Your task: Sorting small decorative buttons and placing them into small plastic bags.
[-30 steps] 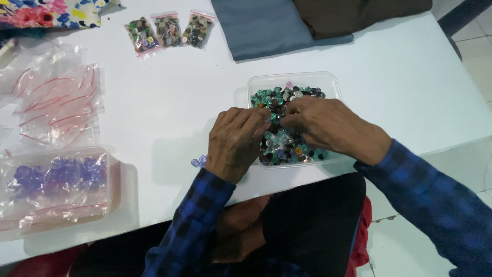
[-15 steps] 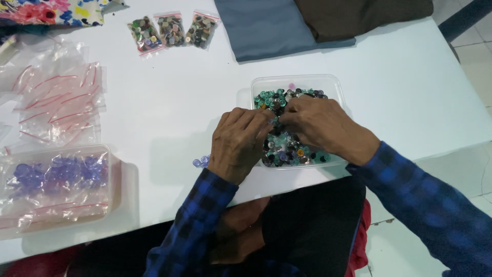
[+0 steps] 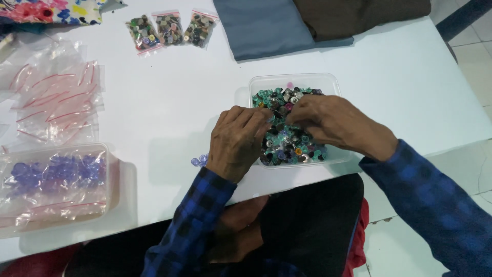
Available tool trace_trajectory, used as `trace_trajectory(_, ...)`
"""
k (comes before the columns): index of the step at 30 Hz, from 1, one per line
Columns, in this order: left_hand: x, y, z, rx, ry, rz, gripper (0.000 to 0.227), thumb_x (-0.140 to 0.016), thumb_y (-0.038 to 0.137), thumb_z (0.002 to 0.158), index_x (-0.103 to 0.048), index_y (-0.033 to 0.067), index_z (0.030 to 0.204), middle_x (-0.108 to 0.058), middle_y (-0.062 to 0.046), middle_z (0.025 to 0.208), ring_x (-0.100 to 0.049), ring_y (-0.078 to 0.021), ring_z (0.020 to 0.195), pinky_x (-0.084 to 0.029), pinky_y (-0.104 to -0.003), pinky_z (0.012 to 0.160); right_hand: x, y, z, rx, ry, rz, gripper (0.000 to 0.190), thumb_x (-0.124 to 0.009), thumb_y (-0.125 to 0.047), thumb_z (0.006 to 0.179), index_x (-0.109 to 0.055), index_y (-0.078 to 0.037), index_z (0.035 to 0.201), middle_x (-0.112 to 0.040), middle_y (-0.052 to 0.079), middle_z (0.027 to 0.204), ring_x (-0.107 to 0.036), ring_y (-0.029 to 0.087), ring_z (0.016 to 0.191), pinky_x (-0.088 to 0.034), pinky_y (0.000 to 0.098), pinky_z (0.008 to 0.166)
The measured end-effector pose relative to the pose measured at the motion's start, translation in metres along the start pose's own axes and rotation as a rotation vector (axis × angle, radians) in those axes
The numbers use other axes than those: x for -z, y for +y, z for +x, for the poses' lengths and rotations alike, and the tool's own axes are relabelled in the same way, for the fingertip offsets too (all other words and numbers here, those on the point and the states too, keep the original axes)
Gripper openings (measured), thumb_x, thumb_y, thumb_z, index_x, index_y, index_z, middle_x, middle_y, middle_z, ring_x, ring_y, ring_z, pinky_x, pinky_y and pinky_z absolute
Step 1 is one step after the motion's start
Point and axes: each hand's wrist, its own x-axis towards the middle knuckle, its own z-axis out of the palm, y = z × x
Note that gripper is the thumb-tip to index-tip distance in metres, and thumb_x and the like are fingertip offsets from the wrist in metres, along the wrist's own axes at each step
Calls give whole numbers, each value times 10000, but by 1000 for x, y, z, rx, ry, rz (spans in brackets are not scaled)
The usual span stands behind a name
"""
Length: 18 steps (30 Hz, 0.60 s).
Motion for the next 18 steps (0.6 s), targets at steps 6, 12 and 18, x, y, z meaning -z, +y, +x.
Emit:
trace_trajectory(6, -4, -2, -4, -2, 7, 21, 125, -725, 158, 941, -681, 135, 1056, -726, -61, 962, -686, -265, 895, -546, -409, 822, -19, 2, 15, -12, -86, -247, 295, -652, -80, 908, -773, -217, 1140, -734, 91, 1034, -701, 205, 766, -565, 308, 622)
trace_trajectory(12, -3, 0, -2, 1, 16, 21, 126, -743, 147, 929, -695, 129, 1045, -741, -67, 952, -694, -256, 885, -545, -403, 827, -12, -11, 12, 21, -76, -201, 250, -668, -54, 900, -778, -155, 1101, -713, 118, 1025, -685, 226, 773, -571, 319, 612)
trace_trajectory(18, -13, -5, -5, -20, 72, 49, 106, -737, 168, 933, -685, 145, 1023, -716, -54, 914, -676, -256, 894, -529, -399, 833, -61, 17, 15, 162, 83, -404, 183, -621, -36, 907, -736, -111, 1029, -668, 115, 945, -649, 266, 762, -564, 386, 580)
